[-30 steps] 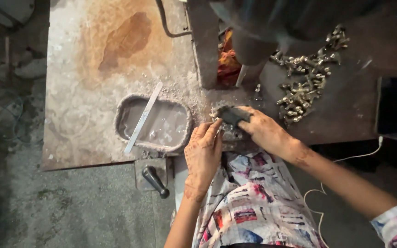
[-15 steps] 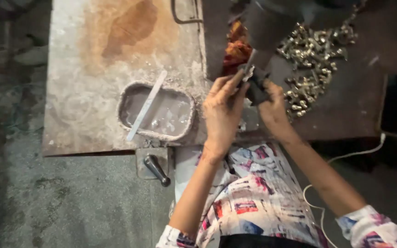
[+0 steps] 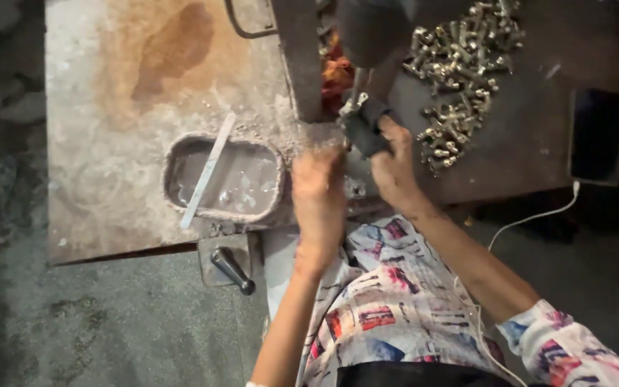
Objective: Machining small metal fittings using a bench-top drill press or similar machine.
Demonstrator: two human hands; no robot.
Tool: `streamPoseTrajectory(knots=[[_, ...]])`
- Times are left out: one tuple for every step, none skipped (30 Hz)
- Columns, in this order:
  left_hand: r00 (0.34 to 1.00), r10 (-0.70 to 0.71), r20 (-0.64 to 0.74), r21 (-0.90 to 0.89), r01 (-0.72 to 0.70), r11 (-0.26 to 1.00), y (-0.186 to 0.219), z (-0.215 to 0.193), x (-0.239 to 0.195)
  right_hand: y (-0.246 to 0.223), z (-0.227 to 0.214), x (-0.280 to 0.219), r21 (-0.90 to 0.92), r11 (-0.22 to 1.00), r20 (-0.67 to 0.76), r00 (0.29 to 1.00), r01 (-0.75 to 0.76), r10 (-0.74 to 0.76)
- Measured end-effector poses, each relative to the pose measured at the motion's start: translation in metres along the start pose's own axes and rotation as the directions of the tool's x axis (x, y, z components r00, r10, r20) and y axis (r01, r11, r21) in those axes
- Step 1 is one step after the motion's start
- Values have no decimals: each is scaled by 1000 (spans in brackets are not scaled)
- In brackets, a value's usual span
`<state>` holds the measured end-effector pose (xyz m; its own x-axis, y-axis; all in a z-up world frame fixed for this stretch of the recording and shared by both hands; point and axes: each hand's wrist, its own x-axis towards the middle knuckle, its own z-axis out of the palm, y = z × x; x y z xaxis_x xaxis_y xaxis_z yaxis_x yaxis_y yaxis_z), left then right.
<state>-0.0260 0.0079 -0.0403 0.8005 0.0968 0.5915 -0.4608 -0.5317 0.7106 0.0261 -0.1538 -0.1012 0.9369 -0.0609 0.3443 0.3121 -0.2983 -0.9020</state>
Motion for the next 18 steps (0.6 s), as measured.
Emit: streamPoseTrajectory(knots=[[1000,1,11,-5,-1,1000,0,16,-15,21,-1,-6,-2,1000,-9,1000,-8,8],[984,110,139,114,-126,985,1,31,-30,41,-2,-12,-25,997,-24,997,75,-75],[942,199,270,214,-261,941,2,46,-46,60,-3,-18,-50,986,-29,987,158,-160],[940,199,277,209,-261,942,-16,77,-56,61,-8,-19,-53,987,-34,988,152,-154],[904,169,394,17,-191,982,-35,109,-65,61,-14,-19,-104,980,38,985,171,-168],[847,162,507,-165,-89,982,-52,141,-75,60,-21,-18,-153,969,110,978,194,-178],[846,168,506,-171,-93,981,-48,139,-73,53,-25,-14,-159,968,106,978,195,-180],[841,147,521,-140,-86,986,-43,136,-71,45,-30,-9,-81,967,164,960,241,-226],[836,132,532,-107,-88,990,-41,134,-64,37,-33,0,3,958,216,935,287,-281],[832,115,542,-73,-90,993,-37,131,-57,45,-29,3,-2,955,209,934,296,-290],[829,98,551,-40,-91,995,-34,128,-50,53,-26,6,-91,969,177,961,231,-213],[826,80,559,-6,-93,996,-32,126,-44,63,-23,10,-175,971,138,981,160,-136],[821,58,567,30,-91,995,-29,124,-38,47,-20,11,-178,970,133,981,164,-142],[817,36,575,65,-90,994,-28,122,-33,32,-16,13,-316,946,62,996,77,-60],[809,9,587,104,-87,991,-27,118,-30,17,-11,11,-437,899,-22,1000,-27,20],[801,-18,598,143,-85,986,-28,115,-28,12,-16,16,-435,900,-29,999,-32,21],[790,-47,612,183,-83,980,-29,110,-27,7,-20,19,-276,961,88,996,-7,32],[778,-76,624,222,-83,971,-31,104,-26,2,-23,21,-107,994,202,979,-1,22]])
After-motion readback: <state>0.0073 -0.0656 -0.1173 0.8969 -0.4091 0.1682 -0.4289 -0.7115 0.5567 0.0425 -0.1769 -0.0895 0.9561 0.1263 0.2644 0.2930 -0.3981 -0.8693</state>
